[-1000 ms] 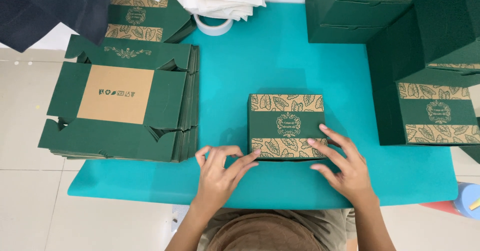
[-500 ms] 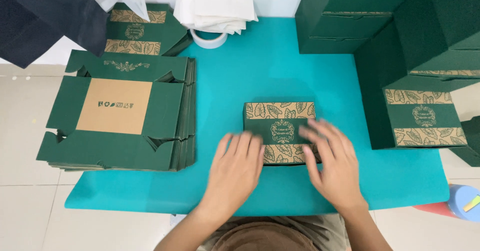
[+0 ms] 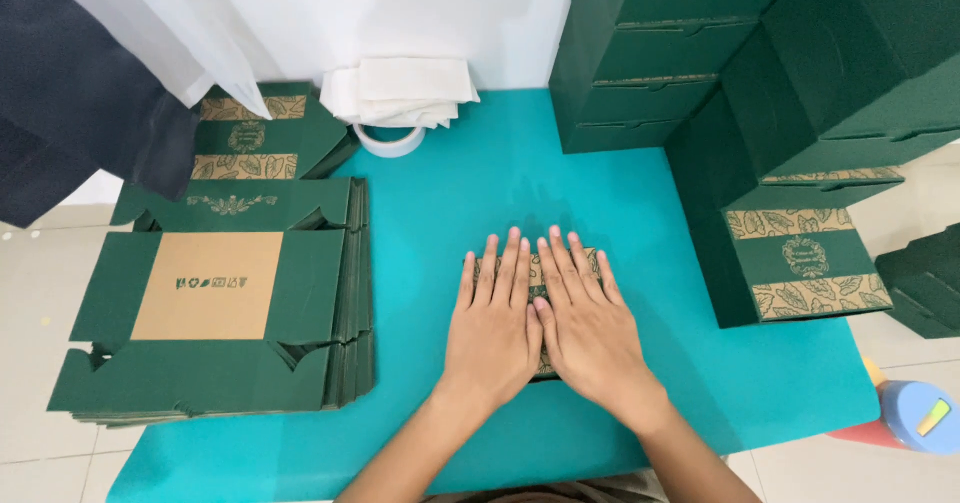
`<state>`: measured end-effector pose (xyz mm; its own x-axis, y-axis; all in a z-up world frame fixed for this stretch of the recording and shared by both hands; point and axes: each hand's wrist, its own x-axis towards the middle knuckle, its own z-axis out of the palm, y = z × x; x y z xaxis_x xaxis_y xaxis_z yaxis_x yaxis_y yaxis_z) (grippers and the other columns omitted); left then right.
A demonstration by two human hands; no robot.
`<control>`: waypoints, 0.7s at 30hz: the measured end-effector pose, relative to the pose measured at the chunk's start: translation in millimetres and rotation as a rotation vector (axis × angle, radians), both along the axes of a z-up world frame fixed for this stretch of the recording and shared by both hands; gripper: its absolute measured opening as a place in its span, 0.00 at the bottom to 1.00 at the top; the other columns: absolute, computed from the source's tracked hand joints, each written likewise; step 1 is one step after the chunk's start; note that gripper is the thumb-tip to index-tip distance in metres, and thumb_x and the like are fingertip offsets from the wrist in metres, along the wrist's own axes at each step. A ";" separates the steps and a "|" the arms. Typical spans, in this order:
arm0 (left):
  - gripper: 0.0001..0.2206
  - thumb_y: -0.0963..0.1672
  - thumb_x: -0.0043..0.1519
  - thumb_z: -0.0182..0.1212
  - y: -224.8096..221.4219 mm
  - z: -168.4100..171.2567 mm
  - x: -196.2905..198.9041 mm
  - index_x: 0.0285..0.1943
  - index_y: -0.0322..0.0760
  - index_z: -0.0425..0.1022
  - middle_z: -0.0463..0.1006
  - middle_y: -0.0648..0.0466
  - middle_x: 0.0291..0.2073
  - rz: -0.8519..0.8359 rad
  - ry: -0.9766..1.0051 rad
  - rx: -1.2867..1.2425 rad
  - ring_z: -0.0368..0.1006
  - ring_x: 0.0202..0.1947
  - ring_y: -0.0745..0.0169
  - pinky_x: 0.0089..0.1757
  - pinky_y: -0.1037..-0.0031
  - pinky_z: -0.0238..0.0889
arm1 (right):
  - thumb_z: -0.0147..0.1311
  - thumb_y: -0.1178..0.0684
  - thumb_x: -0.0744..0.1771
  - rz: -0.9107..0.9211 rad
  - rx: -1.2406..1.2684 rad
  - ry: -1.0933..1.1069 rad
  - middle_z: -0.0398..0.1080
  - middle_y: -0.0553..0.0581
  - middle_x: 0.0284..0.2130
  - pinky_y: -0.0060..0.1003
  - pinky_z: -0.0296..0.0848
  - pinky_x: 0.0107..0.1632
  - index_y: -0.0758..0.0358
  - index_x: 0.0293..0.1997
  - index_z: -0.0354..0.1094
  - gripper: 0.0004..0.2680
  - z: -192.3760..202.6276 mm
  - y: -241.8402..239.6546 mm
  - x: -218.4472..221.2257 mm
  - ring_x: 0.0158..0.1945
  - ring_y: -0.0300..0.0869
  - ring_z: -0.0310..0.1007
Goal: The person assembles green cardboard boxes by folding and tucking flaps on a teal table. They complete one box and place it on a stack, then begin folding a second box.
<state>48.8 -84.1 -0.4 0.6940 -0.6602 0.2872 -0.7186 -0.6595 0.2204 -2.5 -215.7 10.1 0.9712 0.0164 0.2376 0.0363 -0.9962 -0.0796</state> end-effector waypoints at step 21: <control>0.26 0.48 0.69 0.27 22.0 -0.4 7.8 0.76 0.29 0.42 0.41 0.42 0.75 -0.036 0.206 -0.103 0.34 0.75 0.45 0.66 0.53 0.29 | 0.31 0.43 0.71 -0.031 0.743 0.013 0.31 0.61 0.74 0.48 0.34 0.73 0.64 0.74 0.33 0.24 22.2 -8.8 -11.0 0.76 0.52 0.25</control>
